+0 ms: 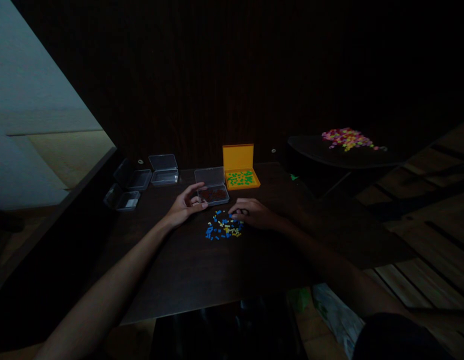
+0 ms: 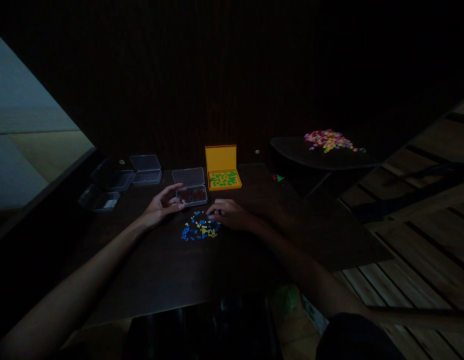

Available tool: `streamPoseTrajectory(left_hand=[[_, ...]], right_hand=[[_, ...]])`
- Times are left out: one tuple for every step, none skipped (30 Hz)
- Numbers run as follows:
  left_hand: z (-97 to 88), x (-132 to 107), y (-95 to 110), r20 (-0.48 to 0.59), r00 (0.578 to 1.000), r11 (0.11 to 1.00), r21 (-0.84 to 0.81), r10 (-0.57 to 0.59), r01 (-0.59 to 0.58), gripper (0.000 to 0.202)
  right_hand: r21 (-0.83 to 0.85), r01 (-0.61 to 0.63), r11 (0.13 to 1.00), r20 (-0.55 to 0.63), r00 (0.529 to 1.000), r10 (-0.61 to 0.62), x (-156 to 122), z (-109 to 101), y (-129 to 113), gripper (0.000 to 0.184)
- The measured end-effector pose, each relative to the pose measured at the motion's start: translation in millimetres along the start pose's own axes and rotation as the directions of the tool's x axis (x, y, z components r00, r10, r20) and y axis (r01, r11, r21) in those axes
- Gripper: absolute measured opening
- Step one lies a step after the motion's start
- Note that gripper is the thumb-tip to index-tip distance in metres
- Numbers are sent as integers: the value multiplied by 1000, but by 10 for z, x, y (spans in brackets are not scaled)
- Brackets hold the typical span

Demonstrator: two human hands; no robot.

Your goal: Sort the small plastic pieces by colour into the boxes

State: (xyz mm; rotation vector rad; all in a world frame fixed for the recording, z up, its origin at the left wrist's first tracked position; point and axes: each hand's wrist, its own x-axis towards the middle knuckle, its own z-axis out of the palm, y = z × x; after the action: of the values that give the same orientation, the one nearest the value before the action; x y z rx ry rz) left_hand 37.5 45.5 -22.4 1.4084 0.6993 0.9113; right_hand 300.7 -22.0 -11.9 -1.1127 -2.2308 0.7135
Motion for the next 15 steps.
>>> streamPoseTrajectory(left_hand=[[-2, 2, -5, 2, 1000, 1000, 3, 5, -5, 68], [-4, 3, -9, 5, 1000, 1000, 5, 9, -9, 68], [-5, 4, -11, 6, 1000, 1000, 7, 11, -11, 68], [-4, 4, -12, 6, 1000, 1000, 7, 11, -11, 68], [-3, 4, -11, 4, 1000, 1000, 7, 10, -10, 68], [-2, 3, -10, 1, 1000, 1000, 6, 8, -8, 68], [1, 1, -7, -4, 1000, 1000, 3, 8, -8, 68], [3, -1, -3, -7, 1000, 1000, 1, 6, -6, 69], [7, -2, 2, -10, 1000, 1000, 0, 3, -3, 69], [11, -4, 7, -11, 1000, 1000, -1, -1, 1, 68], [15, -5, 12, -12, 1000, 1000, -2, -6, 6, 68], [20, -6, 17, -14, 1000, 1000, -2, -8, 8, 69], [25, -7, 22, -19, 1000, 1000, 0, -6, 6, 69], [29, -8, 25, -28, 1000, 1000, 1, 0, 0, 69], [33, -9, 27, -41, 999, 1000, 2, 8, -8, 70]], right_hand=[[7, -15, 1000, 7, 1000, 15, 1, -10, 2, 19], [10, -29, 1000, 16, 999, 28, 3, -21, 1, 19], [9, -39, 999, 27, 999, 38, 3, -32, 0, 19], [10, -49, 999, 35, 998, 49, 4, -42, -2, 19], [14, -59, 998, 41, 997, 58, 4, -53, -4, 19], [20, -67, 998, 48, 997, 66, 4, -62, -6, 20], [27, -74, 997, 56, 996, 73, 4, -70, -7, 20], [35, -81, 996, 65, 995, 78, 4, -77, -8, 21], [40, -84, 996, 74, 994, 80, 5, -81, -9, 22], [41, -85, 996, 82, 993, 82, 6, -84, -11, 22], [39, -86, 996, 89, 993, 82, 9, -85, -15, 23], [33, -87, 996, 92, 992, 83, 11, -84, -19, 22], [25, -85, 996, 89, 993, 83, 15, -80, -25, 21], [13, -80, 997, 84, 993, 79, 18, -76, -31, 20], [4, -74, 997, 76, 994, 74, 21, -69, -36, 20]])
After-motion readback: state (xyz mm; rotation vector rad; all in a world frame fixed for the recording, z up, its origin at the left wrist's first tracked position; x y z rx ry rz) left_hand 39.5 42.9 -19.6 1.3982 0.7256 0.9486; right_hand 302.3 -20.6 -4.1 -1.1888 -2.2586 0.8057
